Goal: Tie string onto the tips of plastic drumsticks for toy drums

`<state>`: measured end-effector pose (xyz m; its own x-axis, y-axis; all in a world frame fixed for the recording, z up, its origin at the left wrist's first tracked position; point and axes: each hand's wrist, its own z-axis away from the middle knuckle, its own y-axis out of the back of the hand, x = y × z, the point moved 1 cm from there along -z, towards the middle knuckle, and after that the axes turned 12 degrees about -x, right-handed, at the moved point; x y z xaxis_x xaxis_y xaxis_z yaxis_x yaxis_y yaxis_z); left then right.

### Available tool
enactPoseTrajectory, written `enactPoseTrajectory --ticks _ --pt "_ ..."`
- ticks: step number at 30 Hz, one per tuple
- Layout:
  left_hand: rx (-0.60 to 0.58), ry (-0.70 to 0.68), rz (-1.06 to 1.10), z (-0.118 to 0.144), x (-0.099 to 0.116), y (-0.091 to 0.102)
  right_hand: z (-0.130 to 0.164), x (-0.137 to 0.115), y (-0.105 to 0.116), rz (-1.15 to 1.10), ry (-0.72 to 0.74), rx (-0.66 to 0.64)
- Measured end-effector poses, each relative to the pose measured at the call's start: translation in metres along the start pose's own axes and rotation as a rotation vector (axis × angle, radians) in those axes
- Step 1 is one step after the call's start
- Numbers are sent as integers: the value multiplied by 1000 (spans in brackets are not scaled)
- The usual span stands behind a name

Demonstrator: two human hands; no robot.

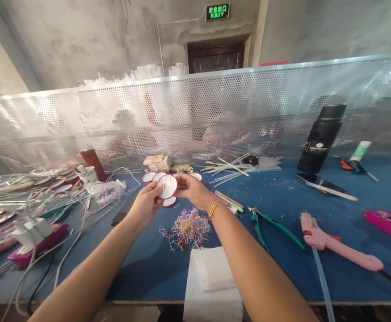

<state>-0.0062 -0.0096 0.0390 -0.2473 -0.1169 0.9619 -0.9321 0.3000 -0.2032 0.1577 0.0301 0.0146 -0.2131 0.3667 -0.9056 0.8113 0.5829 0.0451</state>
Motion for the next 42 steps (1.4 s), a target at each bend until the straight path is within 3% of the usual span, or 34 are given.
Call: enactPoseTrajectory --ticks 3,6,10,16,24,27,35,42 --pt "10 -43 -90 -2 -1 4 3 -2 7 -117 -74 135" --pt "34 -113 -277 -4 -4 6 3 -5 7 -86 -114 205" --pt "44 -143 -418 -5 -9 7 0 -7 1 97 -63 173" --pt "-32 -93 -370 -9 -20 10 3 -7 3 296 -41 127" --pt "7 -241 -621 -10 -20 17 4 -5 6 448 -59 138" --pt "3 -186 -570 -13 -22 17 3 -3 5 431 -60 114" --pt "-24 5 -236 -10 -21 5 4 -1 11 571 -7 203" --pt "-40 30 -234 -11 -24 7 3 6 16 492 -19 193"
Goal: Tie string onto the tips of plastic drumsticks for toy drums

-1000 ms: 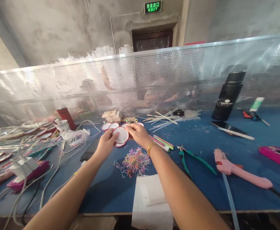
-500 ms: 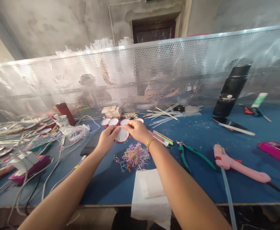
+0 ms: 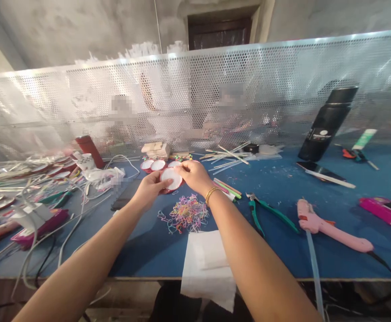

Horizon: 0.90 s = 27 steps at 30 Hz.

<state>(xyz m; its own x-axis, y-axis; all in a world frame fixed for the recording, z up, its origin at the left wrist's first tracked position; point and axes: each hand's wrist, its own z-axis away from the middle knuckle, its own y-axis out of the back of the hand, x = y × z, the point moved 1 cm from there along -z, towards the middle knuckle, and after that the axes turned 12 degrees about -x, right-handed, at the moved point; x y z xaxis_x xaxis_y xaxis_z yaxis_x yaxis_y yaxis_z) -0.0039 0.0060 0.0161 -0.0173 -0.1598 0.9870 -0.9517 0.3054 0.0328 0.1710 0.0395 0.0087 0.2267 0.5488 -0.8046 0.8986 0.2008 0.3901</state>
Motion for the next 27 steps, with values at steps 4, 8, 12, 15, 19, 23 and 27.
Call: enactPoseTrajectory --ticks 4,8,12,15,19,23,27 --pt "-4 -10 -26 0 -1 -1 1 -1 2 -24 -24 -8" --pt "25 -33 -72 -1 -1 1 2 -4 4 -74 -79 -27" --pt "117 -65 -109 -3 0 5 3 -6 9 -70 -152 -19" --pt "141 -65 -99 -4 0 6 6 -7 17 117 -190 -49" --pt "130 -51 -64 -3 0 3 13 -9 23 490 -351 -248" --pt "127 -58 -42 -2 1 1 15 -7 17 511 -444 -402" --pt "109 -60 -35 -1 2 1 14 0 9 473 -434 -438"
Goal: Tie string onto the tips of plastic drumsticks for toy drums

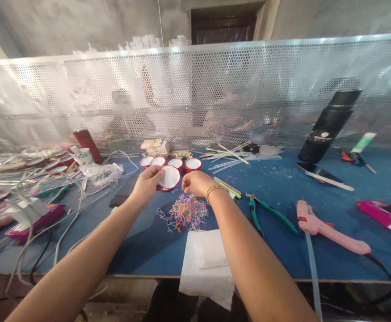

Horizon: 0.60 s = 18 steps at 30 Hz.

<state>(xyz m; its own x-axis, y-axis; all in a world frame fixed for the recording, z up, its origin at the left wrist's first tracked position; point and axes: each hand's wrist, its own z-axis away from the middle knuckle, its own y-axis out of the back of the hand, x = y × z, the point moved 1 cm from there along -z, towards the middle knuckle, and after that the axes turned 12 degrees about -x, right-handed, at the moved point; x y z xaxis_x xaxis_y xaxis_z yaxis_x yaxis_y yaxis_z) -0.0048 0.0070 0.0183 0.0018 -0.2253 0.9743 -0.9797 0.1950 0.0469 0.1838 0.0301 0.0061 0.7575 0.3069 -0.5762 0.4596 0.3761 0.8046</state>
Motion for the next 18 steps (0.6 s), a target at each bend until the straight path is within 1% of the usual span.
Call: enactPoseTrajectory --ticks 4,7,13,18 --pt "-22 15 -19 0 -3 1 -4 1 -6 -12 -7 -27" --pt "-32 12 -36 -1 -6 3 -3 -4 -7 19 -17 -42" --pt "-53 -7 -42 -4 -11 7 1 -13 -10 39 -64 -125" --pt "-62 -11 -25 -4 -9 6 -3 -10 -12 53 -35 -99"
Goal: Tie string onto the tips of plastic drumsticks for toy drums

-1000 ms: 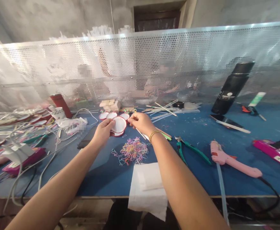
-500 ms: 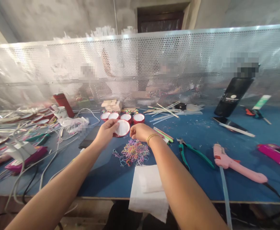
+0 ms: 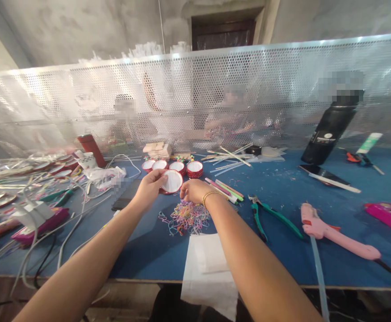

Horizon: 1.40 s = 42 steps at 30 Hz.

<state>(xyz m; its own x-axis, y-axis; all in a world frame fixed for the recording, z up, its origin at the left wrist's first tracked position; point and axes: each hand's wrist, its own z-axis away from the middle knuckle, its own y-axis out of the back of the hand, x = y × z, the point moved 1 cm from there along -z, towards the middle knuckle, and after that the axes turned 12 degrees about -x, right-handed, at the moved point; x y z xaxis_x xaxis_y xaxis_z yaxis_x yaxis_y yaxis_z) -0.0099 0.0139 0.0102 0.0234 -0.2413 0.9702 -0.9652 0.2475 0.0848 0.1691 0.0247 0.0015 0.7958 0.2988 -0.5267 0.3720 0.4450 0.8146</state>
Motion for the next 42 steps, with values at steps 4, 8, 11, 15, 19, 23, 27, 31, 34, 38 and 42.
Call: enactPoseTrajectory --ticks 4,8,11,15,19,23,27,31,34,38,42 --pt "14 -5 17 1 4 -3 1 0 1 48 25 1" --pt "31 -29 5 1 5 -2 3 1 4 50 6 48" --pt "77 -30 -4 1 4 0 3 3 6 52 24 97" --pt "90 -14 -7 2 5 1 3 4 6 38 38 103" --pt "44 12 6 5 6 -2 3 6 6 -21 13 74" --pt "31 3 -9 6 5 -1 3 7 6 -81 6 70" --pt "-7 -24 -37 4 1 0 6 4 10 -15 -2 128" --pt "-14 1 -30 4 -2 -2 11 1 14 61 -54 188" --pt "-6 27 -32 4 -2 -3 14 1 17 96 -81 226" --pt "5 -2 -33 4 -3 -3 16 2 22 111 -78 274" --pt "4 -53 -19 3 -4 -1 20 0 25 65 -45 308"
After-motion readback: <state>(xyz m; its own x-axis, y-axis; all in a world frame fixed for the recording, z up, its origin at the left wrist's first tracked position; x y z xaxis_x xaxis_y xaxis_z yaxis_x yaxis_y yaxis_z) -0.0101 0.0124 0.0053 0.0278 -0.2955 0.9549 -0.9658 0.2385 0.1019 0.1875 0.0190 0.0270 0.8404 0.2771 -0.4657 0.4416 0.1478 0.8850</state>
